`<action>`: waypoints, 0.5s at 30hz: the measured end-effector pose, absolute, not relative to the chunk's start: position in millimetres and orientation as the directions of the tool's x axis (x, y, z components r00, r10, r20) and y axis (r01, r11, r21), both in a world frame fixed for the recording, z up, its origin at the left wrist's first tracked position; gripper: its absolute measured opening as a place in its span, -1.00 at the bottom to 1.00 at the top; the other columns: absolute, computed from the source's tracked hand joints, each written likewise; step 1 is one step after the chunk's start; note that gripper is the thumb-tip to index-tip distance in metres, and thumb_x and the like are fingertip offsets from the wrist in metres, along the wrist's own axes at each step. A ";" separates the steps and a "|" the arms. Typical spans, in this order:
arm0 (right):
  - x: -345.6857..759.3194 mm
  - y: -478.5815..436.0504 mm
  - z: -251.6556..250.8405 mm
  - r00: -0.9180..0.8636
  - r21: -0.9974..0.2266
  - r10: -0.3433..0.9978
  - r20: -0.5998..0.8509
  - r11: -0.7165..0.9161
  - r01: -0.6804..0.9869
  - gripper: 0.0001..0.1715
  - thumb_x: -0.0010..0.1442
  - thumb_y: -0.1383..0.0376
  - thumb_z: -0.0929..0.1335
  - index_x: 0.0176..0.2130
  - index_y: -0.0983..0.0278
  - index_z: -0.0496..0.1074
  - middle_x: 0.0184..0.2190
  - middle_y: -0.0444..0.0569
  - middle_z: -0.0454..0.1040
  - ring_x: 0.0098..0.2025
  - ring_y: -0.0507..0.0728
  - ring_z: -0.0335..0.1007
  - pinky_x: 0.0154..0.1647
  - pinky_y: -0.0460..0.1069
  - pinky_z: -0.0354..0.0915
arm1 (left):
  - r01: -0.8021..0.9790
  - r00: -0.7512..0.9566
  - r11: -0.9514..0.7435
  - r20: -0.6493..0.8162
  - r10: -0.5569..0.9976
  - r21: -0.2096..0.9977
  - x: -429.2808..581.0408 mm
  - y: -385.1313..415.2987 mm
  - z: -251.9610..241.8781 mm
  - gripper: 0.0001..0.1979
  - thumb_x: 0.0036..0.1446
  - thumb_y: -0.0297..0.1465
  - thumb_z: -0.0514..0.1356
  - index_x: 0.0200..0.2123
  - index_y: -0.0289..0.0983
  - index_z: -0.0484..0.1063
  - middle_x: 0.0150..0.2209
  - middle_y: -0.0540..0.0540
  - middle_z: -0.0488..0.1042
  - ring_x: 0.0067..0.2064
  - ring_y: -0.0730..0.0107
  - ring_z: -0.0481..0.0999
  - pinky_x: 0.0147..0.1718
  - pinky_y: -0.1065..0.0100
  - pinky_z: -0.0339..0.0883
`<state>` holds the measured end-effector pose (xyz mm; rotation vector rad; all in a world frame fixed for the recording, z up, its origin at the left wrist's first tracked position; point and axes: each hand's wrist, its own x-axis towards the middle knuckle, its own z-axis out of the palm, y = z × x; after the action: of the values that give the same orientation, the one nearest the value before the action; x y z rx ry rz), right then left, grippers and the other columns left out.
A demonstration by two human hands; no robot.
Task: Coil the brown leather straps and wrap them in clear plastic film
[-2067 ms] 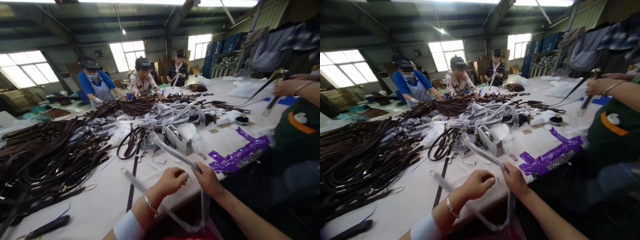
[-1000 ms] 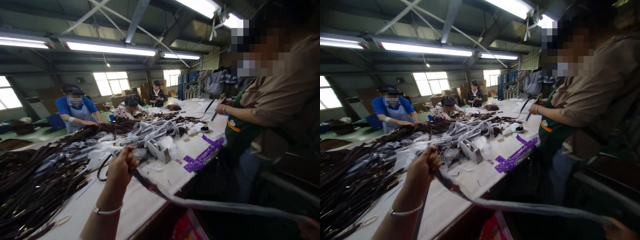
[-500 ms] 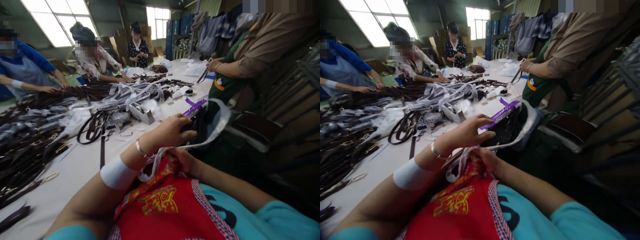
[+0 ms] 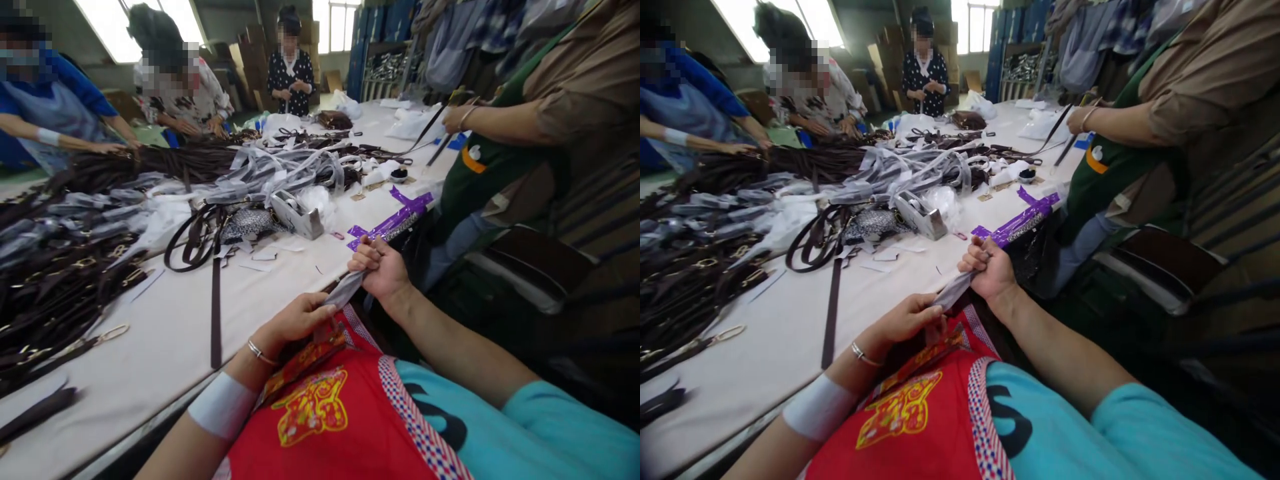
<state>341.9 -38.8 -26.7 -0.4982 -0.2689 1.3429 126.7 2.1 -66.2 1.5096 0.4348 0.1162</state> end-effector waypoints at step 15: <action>378.7 -73.8 -91.6 0.347 -0.646 0.834 -0.430 -0.016 -0.763 -0.67 0.39 0.18 0.19 -0.28 0.28 0.41 -0.55 -0.12 0.40 -0.49 0.04 0.39 -0.37 -0.01 0.42 | 0.119 0.782 0.243 -0.241 0.574 0.963 67.7 10.9 -60.3 -0.61 0.28 -0.08 0.12 -0.40 -0.28 0.33 -0.61 0.13 0.17 -0.59 0.55 0.11 -0.57 0.47 0.11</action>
<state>378.7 -73.8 -91.6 -0.9529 -0.0925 1.2696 67.7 10.9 -60.3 1.3096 0.6402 0.3421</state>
